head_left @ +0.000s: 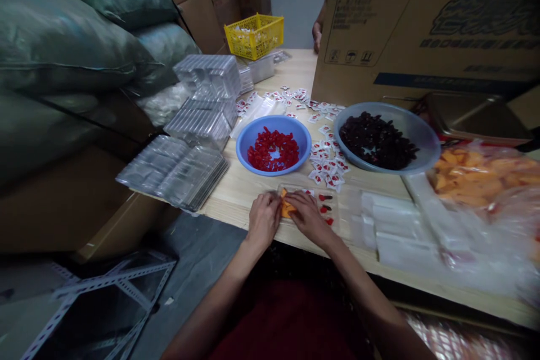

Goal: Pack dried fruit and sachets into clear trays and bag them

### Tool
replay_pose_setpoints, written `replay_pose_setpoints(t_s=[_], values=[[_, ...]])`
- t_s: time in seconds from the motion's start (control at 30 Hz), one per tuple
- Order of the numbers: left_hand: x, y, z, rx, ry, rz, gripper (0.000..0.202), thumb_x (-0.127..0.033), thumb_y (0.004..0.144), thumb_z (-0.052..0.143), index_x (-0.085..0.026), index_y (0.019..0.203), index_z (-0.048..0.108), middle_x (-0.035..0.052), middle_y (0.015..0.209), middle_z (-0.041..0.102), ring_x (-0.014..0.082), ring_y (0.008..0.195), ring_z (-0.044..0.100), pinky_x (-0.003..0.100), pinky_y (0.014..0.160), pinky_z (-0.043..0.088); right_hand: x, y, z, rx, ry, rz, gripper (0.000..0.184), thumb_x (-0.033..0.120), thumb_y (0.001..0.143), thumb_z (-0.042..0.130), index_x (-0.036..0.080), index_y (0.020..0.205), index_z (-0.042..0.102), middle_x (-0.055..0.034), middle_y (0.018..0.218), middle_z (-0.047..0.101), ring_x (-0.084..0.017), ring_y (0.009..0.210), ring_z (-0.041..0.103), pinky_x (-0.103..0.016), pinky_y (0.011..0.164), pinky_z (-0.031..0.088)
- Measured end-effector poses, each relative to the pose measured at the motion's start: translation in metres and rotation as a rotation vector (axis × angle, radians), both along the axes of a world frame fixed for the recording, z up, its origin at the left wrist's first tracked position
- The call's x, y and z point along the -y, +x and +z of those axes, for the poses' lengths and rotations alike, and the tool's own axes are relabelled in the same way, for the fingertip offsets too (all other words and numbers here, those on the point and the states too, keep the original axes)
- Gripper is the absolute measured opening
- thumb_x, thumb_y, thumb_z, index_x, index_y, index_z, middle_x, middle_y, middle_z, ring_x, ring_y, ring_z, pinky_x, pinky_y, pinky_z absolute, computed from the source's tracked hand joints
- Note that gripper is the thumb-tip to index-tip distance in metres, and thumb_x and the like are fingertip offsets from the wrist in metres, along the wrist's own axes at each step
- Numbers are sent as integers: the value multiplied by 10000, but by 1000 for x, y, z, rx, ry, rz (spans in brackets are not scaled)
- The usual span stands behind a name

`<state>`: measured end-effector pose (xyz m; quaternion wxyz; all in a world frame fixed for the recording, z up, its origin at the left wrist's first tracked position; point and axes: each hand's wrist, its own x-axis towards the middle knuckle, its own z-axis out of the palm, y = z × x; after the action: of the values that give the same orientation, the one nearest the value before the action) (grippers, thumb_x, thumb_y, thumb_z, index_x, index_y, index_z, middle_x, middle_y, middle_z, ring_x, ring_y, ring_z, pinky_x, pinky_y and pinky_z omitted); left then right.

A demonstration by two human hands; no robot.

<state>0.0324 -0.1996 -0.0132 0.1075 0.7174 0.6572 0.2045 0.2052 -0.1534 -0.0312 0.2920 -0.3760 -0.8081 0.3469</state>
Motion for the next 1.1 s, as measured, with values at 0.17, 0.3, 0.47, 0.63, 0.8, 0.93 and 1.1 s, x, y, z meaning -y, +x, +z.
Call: replay_pose_setpoints(t_s=[0.17,0.3,0.47,0.63,0.8,0.93,1.1], values=[[5,28,22,337,172,-136,486,-193,998,313,-208,1479,388,126,1391,570,217,1280,526,414,1081,429,-6,11,29,-497,-482,-265,406,506,936,525,237,1191,690,-99,1241,683,-267,1205,594,-486,1090,395],[-1,63,29,194,173,-524,627,-440,968,448,-258,1543,278,83,1595,332,265,1506,203,500,1219,212,1,21,46,-813,-990,-182,608,708,925,333,281,1179,683,-78,1301,656,-263,1242,589,-469,1009,484],[-3,57,20,42,107,-172,542,-389,987,418,-275,1511,338,100,1566,384,289,1508,193,618,1199,120,9,41,53,-906,-1092,-219,480,635,930,419,328,1198,673,-55,1408,580,-262,1310,533,-497,1048,467],[13,42,34,144,53,-299,555,-472,957,482,-270,1467,394,107,1527,442,261,1414,397,524,1189,233,24,31,67,-832,-980,-163,465,651,919,440,383,1231,657,-13,1447,544,-292,1312,526,-533,1013,493],[2,-59,72,275,118,98,293,-342,949,507,-219,1195,610,84,1130,694,213,1003,639,355,918,481,34,55,70,-561,-765,-211,437,617,902,498,319,1119,733,-78,1196,714,-329,1168,634,-557,1034,467],[-9,-161,92,15,144,471,182,-326,850,619,-183,957,654,67,887,666,210,840,600,333,808,455,35,93,31,-122,-193,-367,449,595,835,602,260,1096,749,-93,1218,697,-356,1215,579,-588,1118,361],[-18,-208,78,50,-138,531,155,-311,815,602,-175,770,660,13,705,654,166,686,577,262,640,388,45,103,-12,-62,-21,-307,377,512,864,587,242,1071,750,-106,1226,681,-338,1204,585,-581,1072,428]])
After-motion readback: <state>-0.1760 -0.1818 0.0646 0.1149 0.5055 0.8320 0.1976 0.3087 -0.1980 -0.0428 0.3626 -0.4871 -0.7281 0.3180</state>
